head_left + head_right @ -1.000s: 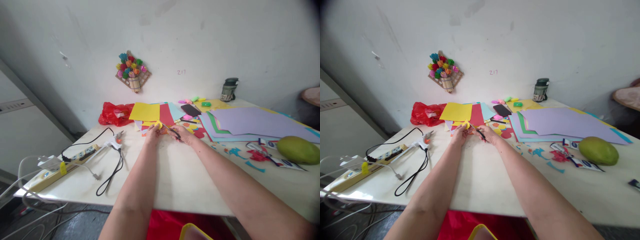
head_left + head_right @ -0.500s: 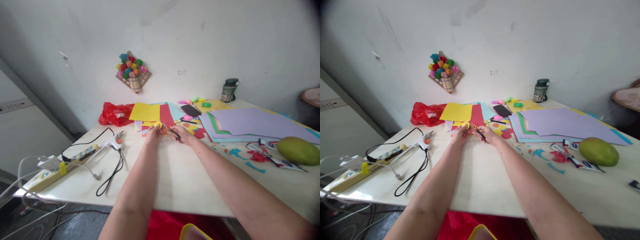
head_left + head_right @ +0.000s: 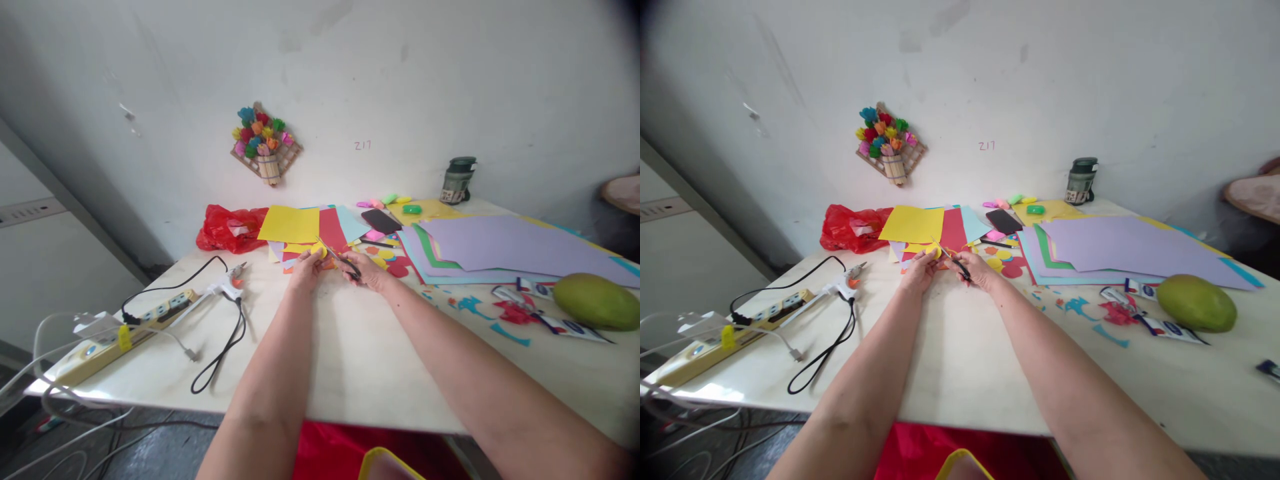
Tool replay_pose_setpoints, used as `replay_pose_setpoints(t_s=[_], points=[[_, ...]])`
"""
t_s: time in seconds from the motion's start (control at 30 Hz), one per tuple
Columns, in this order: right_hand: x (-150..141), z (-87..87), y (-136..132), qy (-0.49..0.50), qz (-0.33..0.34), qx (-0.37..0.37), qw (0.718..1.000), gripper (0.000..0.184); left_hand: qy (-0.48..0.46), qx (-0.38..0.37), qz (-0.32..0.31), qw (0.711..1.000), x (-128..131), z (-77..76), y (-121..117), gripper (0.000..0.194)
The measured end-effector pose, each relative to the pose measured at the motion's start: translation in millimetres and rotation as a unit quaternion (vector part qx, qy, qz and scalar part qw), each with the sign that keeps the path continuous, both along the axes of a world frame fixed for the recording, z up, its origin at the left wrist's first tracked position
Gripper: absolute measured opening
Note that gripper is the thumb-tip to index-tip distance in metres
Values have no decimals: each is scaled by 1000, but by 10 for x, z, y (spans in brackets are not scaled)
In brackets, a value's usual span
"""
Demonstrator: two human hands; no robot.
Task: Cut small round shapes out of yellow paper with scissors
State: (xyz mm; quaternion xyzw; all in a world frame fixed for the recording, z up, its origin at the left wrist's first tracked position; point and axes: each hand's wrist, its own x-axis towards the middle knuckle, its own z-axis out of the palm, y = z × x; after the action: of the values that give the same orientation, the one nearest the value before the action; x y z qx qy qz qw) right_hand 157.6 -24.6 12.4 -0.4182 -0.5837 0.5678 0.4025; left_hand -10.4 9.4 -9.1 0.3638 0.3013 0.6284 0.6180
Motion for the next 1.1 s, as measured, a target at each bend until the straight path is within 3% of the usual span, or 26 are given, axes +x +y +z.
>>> replay_pose_setpoints(t_s=[1.1], points=[[-16, -7, 15, 1, -5, 12, 1000, 44, 5, 0, -2, 1000, 2, -8, -2, 21]])
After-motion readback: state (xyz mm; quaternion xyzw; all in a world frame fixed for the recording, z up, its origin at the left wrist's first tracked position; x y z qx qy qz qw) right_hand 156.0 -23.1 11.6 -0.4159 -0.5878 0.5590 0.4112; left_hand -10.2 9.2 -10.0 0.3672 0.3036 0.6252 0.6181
